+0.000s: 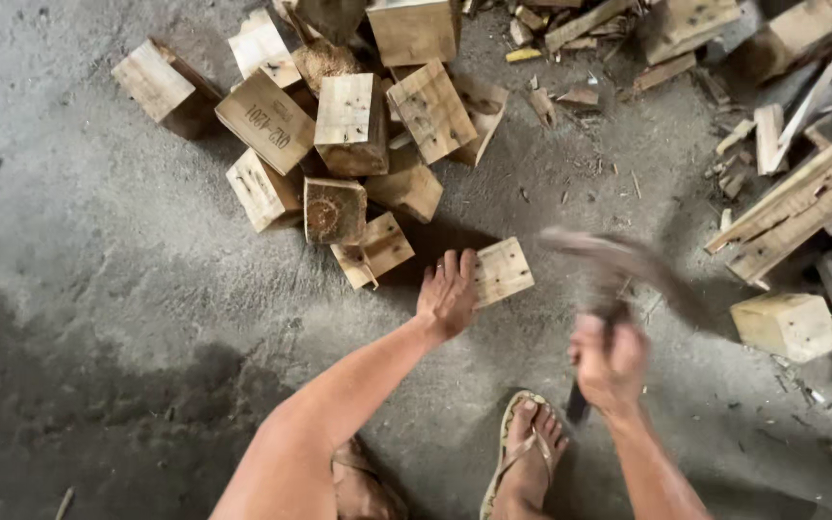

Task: The person repeatedly picks up small wooden blocks from a pile, strikes them with a hammer, and arranges them into a rectangular stack on the floor. The person continues this process, adding more blocks to the stack throughout the clip.

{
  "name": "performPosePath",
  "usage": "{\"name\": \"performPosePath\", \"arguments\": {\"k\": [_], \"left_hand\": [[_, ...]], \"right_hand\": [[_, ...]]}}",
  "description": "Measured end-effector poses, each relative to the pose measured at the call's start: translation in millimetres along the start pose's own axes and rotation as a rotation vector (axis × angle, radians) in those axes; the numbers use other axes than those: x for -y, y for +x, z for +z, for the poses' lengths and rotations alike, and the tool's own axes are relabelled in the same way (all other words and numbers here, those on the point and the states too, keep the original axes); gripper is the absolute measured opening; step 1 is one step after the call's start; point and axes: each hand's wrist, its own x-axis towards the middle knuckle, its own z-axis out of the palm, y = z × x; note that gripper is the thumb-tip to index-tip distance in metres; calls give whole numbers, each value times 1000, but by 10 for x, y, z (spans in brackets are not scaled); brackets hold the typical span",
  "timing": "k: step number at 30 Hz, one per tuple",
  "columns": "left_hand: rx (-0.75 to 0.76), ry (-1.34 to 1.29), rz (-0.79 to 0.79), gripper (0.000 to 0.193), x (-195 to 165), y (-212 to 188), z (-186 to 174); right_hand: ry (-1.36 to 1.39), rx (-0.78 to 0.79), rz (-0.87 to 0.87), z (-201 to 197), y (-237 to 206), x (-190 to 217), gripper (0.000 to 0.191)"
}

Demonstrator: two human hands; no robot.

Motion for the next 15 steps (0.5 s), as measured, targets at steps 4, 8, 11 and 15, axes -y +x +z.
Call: {"name": "performPosePath", "arguments": {"k": [4, 8, 11, 15], "left_hand": [[46, -54, -20, 99, 3, -20, 95], [-10, 82, -45, 98, 5, 57, 91], [-27, 3, -56, 98, 29, 106, 6], [7, -8, -56, 96, 29, 48, -96]], "right_hand": [[54, -155, -516, 12, 85, -116, 37], [-640, 97, -418, 355, 250, -424, 42], [-410, 185, -90, 324, 153, -596, 41], [-327, 92, 42, 110, -317, -856, 40]]}}
